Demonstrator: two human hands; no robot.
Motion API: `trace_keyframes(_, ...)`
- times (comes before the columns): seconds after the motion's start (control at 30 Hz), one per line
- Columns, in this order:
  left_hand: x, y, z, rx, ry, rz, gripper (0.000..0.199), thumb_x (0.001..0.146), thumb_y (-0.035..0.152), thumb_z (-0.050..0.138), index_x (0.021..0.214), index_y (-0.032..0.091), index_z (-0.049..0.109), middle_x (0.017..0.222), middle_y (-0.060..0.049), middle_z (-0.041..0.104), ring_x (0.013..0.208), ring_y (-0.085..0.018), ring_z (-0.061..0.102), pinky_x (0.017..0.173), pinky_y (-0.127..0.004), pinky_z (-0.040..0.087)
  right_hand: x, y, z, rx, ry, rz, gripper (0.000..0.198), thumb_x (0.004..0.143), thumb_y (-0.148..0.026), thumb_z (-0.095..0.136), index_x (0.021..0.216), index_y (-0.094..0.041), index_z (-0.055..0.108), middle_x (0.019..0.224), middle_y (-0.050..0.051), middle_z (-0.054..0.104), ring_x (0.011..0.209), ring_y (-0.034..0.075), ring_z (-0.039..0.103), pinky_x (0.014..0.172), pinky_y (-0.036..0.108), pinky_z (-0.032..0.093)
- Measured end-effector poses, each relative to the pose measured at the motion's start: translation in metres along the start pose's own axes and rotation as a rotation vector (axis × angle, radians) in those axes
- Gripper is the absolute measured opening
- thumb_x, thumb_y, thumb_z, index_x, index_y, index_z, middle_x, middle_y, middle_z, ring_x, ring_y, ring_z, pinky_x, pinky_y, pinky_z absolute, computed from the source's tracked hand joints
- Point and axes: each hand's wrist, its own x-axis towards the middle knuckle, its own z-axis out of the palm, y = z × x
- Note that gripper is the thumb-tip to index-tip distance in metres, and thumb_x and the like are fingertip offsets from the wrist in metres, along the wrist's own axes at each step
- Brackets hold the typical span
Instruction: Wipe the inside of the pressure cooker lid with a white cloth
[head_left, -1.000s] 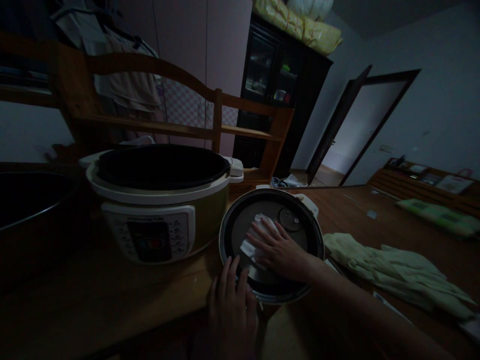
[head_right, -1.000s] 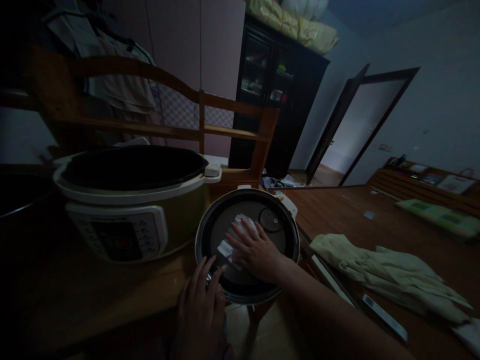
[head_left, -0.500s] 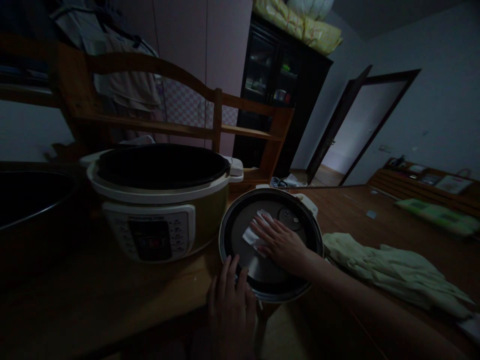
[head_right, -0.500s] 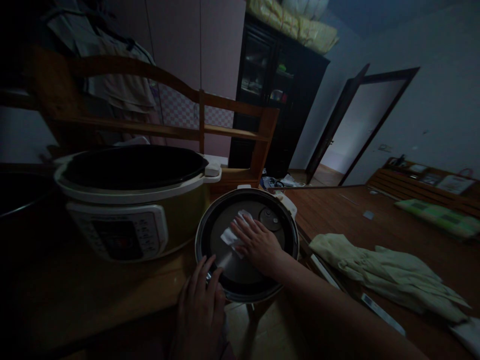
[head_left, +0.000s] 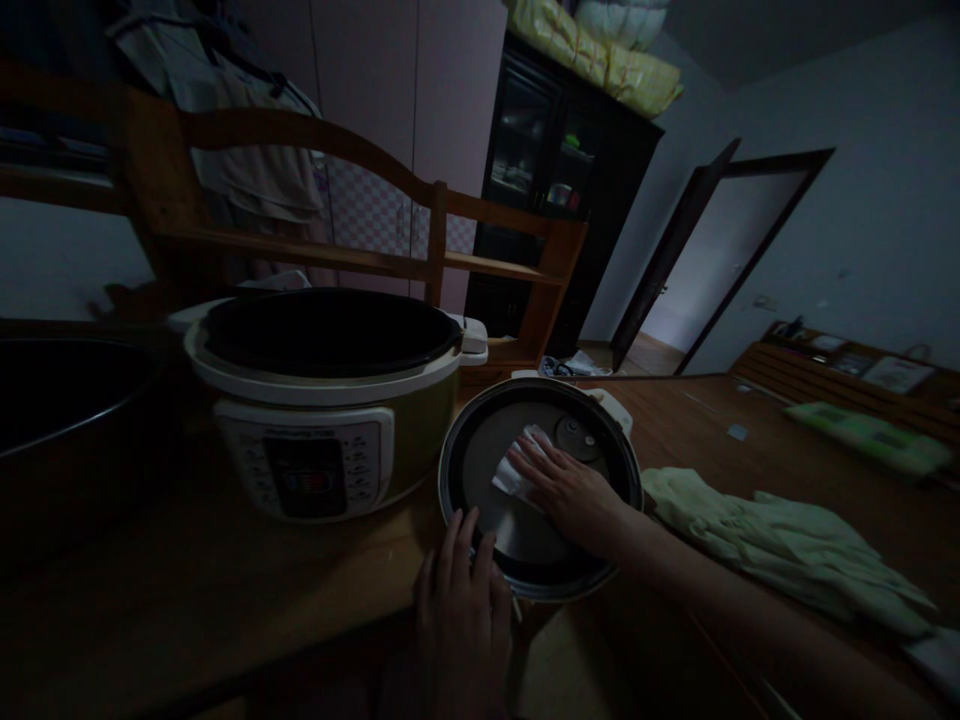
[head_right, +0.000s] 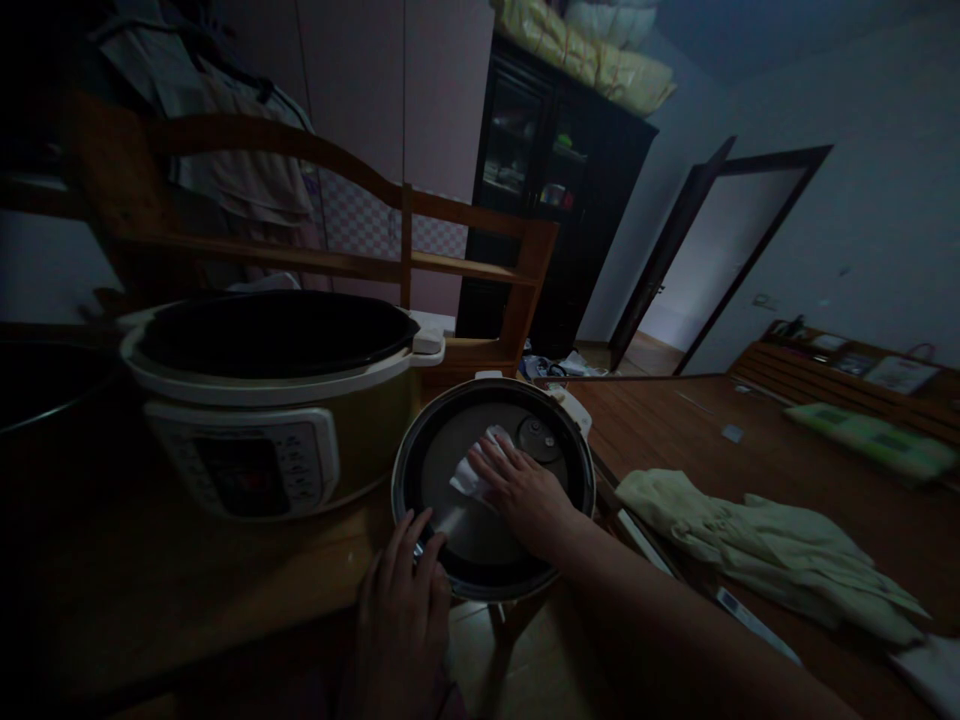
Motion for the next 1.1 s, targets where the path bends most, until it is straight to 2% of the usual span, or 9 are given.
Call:
trace_keyframes(0.1,0.000,0.000,0.002,0.004,0.014,0.010,0.036,0.095,0.012,0.041,0.122,0.022,0.063,0.149,-0.006,0.051,0.141,-0.025,0.042,0.105,-0.047,0.044,-0.005,-0.004,0.001,0.008,0.007,-0.004,0.061,0.099,-0.026,0.053,0.156,-0.025,0.031,0.164,0.009,0.029,0.152,0.031,0.020,0.117,0.048,0.036)
trace_keyframes(0.27,-0.001,0.000,0.003,-0.032,0.021,-0.012,0.036,0.097,0.015,0.039,0.120,0.023,0.065,0.149,-0.004,0.052,0.142,-0.023,0.042,0.107,-0.046,0.043,-0.012,-0.011,0.004,0.017,0.003,-0.144,0.059,0.100,-0.032,0.053,0.154,-0.037,0.032,0.165,0.002,0.027,0.153,0.030,0.020,0.120,0.057,0.024)
trace_keyframes(0.5,-0.001,-0.004,0.002,0.029,-0.040,0.033,0.038,0.095,0.014,0.044,0.127,0.025,0.061,0.152,-0.004,0.049,0.143,-0.023,0.040,0.107,-0.046,0.044,0.007,-0.001,0.009,0.014,0.037,-0.136,0.062,0.102,-0.045,0.046,0.158,-0.028,0.024,0.166,0.004,0.023,0.153,0.028,0.017,0.121,0.051,0.023)
trace_keyframes(0.67,0.000,-0.001,0.003,0.048,0.034,0.019,0.036,0.094,0.011,0.042,0.121,0.022,0.064,0.147,-0.006,0.054,0.140,-0.023,0.044,0.104,-0.045,0.045,0.014,0.005,0.013,-0.013,0.055,-0.101,0.069,0.100,-0.048,0.049,0.158,-0.023,0.023,0.166,0.007,0.020,0.154,0.028,0.016,0.121,0.047,0.024)
trace_keyframes(0.9,0.000,-0.002,0.002,0.055,0.018,0.031,0.038,0.093,0.011,0.044,0.123,0.023,0.063,0.149,-0.005,0.052,0.141,-0.023,0.042,0.104,-0.045,0.045,0.011,0.001,0.010,-0.028,0.084,-0.098,0.064,0.100,-0.046,0.049,0.157,-0.029,0.026,0.166,0.006,0.020,0.154,0.031,0.012,0.122,0.058,0.015)
trace_keyframes(1.1,-0.003,-0.007,0.006,0.061,0.006,0.051,0.039,0.093,0.013,0.046,0.127,0.025,0.061,0.151,-0.004,0.049,0.143,-0.022,0.039,0.106,-0.045,0.043,0.008,-0.008,-0.004,0.017,0.083,-0.148,0.082,0.092,-0.040,0.065,0.159,-0.025,0.020,0.167,0.007,0.015,0.154,0.031,0.010,0.122,0.054,0.024)
